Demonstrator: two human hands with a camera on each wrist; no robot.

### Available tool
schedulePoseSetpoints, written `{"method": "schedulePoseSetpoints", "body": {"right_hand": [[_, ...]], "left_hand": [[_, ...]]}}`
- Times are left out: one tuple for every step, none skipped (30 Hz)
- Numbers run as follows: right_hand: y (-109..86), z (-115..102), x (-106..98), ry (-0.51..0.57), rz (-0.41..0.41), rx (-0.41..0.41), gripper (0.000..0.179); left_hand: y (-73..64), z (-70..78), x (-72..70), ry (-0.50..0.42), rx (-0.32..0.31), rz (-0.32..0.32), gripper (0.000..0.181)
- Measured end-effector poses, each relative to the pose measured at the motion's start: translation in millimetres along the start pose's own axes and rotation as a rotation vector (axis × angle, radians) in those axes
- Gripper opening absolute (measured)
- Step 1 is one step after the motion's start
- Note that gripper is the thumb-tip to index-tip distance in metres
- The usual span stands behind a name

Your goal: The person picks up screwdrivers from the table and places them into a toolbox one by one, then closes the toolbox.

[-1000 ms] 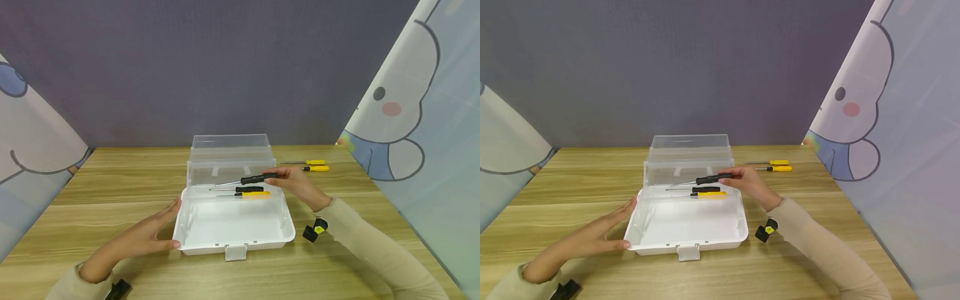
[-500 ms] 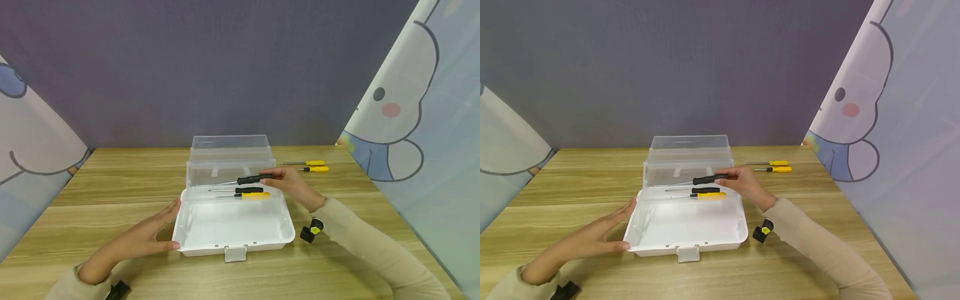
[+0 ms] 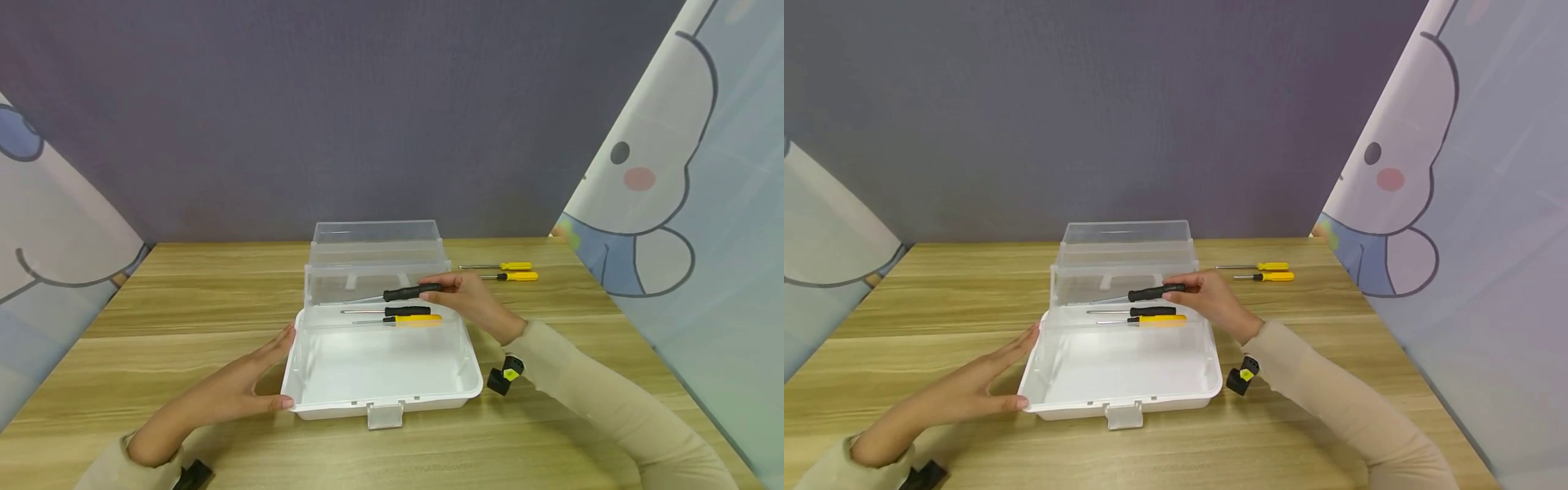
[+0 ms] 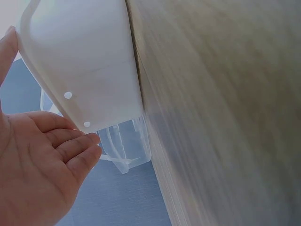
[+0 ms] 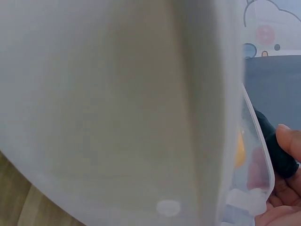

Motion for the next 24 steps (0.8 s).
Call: {"method": "schedulePoseSetpoints", "body": {"right_hand": [[0.4,-0.2,0.4,0.003,-0.001,-0.002,0.034],[0.7,-0.3,0.6,0.005,-0.003,-0.005,0.034],[0.8,-0.4,0.9,0.008,-0.005,-0.006,0.034],[0.9,-0.6,1.1,0.010,-0.005,-0.006,0.033],[1.1,-0.7,1.3,0.016,-0.006,-0.004,0.033],[1.2,-0.8,1.5,0.021,-0.008,-0.005,0.034],[1.1,-1.1,1.6,0.025,-0.012,-0.005,0.034],[1.1,-1.4,1.7,0.026,-0.015,-0.005,0.034],[1.1,-1.6,1.9,0.026,-0.015,-0.003,0.034],[1.2,-1.8,2.2,0.029,-0.016,0.000,0.034],[1.3,-2.0,2.4,0.028,-0.017,-0.001,0.034],[1.4,-2.4,2.6,0.026,-0.015,0.000,0.034],[1.8,-2.6,2.8,0.023,-0.013,0.001,0.034],[2.2,-2.9,3.1,0.023,-0.011,0.004,0.035],[2.8,-3.0,3.3,0.023,-0.009,0.007,0.035],[3.3,-3.1,3.5,0.024,-0.008,0.010,0.036],[3.8,-3.1,3.6,0.021,-0.008,0.009,0.036],[4.4,-2.9,3.7,0.019,-0.009,0.011,0.037],[4.8,-2.8,3.8,0.020,-0.011,0.011,0.037],[4.8,-2.7,3.8,0.019,-0.013,0.009,0.037],[5.0,-2.3,3.6,0.017,-0.015,0.003,0.037],[5.0,-2.3,3.5,0.013,-0.016,-0.003,0.037],[5.0,-2.2,3.4,0.010,-0.018,-0.011,0.037],[4.7,-2.3,3.2,0.006,-0.019,-0.016,0.038]], "left_hand": [[-0.3,0.2,-0.4,0.002,0.009,0.004,0.093],[-0.5,0.3,-0.5,0.003,0.011,0.006,0.092],[-0.6,0.4,-0.7,0.004,0.013,0.008,0.092],[-0.8,0.7,-0.8,0.003,0.011,0.007,0.092],[-0.8,1.0,-0.8,0.003,0.003,0.006,0.092],[-0.8,1.3,-0.9,0.004,-0.001,0.003,0.093],[-0.7,1.6,-1.0,0.007,-0.004,0.002,0.093],[-0.6,1.7,-0.7,0.007,-0.012,-0.001,0.093],[-0.4,1.8,-0.6,0.008,-0.013,-0.003,0.093],[-0.2,1.9,-0.3,0.009,-0.012,-0.006,0.094],[0.0,1.7,0.1,0.007,-0.018,-0.008,0.094],[0.2,1.3,0.4,0.008,-0.018,-0.011,0.094],[0.3,1.0,0.8,0.009,-0.018,-0.011,0.093],[0.4,0.6,1.0,0.009,-0.017,-0.011,0.093],[0.4,0.2,1.3,0.010,-0.017,-0.012,0.093],[0.4,-0.2,1.4,0.011,-0.016,-0.011,0.093],[0.5,-0.5,1.4,0.012,-0.016,-0.011,0.093],[0.5,-0.6,1.4,0.013,-0.016,-0.011,0.093],[0.6,-0.7,1.2,0.014,-0.015,-0.010,0.093],[0.7,-0.6,1.1,0.015,-0.014,-0.010,0.094],[0.8,-0.4,1.0,0.014,-0.014,-0.012,0.094],[1.0,-0.1,0.8,0.014,-0.014,-0.012,0.094],[1.1,0.1,0.8,0.014,-0.015,-0.013,0.094],[1.2,0.2,0.8,0.013,-0.016,-0.014,0.094]]}}
Point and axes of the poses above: each hand's wrist, its own y-axis towards the middle knuckle, its own x-axis out of the palm, z = x × y, the point moved 1 cm from there along y, towards the middle knuckle, and after that the axes turned 9 degrees about z, right-handed, at the moved point
